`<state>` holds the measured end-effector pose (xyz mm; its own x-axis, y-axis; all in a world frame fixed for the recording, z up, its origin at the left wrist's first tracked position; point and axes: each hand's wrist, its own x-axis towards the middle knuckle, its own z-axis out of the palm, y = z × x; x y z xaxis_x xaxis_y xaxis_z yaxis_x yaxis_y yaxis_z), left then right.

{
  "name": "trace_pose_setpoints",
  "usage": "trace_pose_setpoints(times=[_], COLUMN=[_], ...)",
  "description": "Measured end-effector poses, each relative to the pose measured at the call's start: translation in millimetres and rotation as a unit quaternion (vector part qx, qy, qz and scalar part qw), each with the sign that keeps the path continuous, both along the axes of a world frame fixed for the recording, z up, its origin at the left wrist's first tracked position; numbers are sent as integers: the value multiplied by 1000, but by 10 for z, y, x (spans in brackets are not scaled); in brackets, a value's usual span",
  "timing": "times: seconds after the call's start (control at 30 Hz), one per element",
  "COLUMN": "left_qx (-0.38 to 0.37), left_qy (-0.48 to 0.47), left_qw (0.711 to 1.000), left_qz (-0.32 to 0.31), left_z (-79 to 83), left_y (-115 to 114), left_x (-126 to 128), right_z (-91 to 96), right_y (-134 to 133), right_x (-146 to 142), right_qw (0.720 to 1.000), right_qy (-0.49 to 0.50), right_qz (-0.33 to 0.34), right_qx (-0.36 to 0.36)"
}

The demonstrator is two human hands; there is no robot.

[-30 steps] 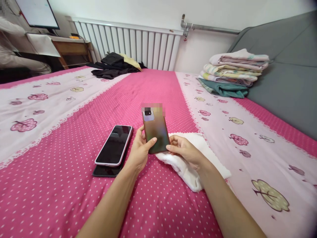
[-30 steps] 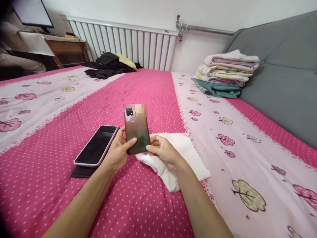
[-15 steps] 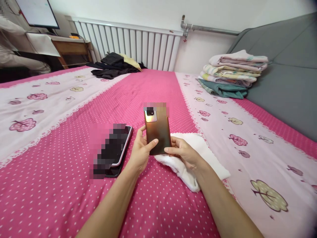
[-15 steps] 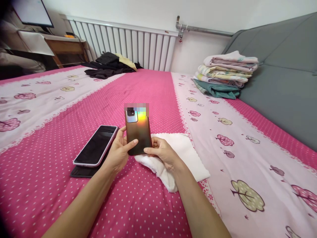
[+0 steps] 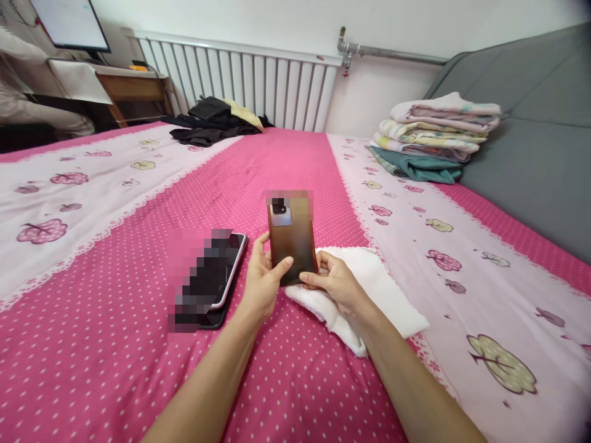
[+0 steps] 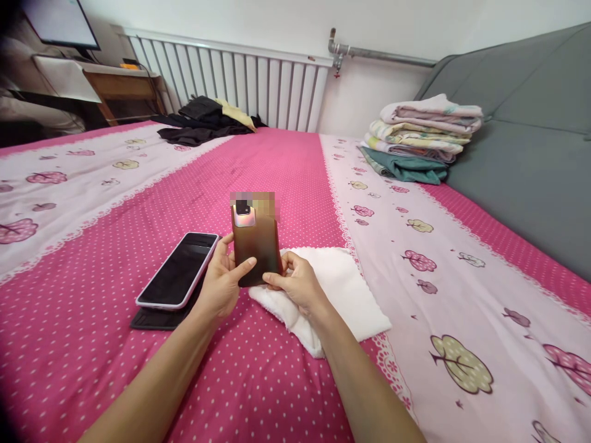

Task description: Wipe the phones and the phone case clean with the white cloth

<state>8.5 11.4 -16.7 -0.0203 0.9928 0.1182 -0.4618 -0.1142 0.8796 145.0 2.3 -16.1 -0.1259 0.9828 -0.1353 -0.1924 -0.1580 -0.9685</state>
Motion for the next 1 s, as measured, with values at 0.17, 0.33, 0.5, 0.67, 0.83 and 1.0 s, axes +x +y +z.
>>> trace_pose_setpoints(times=[0.17, 0.33, 0.5, 0.67, 0.83, 1.0], left_qx=[26, 56, 33, 5, -19, -8], left_qy=[15, 35, 23, 31, 66, 133], left_qw=[999, 997, 997, 999, 997, 988], left_qz=[20, 39, 64, 44, 45, 74], left_z=[-41, -85, -73, -101, -114, -72], left_y=[12, 31, 37, 54, 85, 65], left_x=[15, 26, 41, 25, -50, -77], right_z=[-69, -169, -109, -33, 24, 12], right_y=[3, 8, -30, -69, -85, -88], right_x=[-51, -86, -108, -148, -128, -104], right_qw=[999, 988, 946, 951, 952, 947], right_qy=[-18, -110, -255, -247, -228, -238], right_qz=[-20, -72, -108, -88, 12, 76], right_qx=[28, 84, 171, 165, 203, 201])
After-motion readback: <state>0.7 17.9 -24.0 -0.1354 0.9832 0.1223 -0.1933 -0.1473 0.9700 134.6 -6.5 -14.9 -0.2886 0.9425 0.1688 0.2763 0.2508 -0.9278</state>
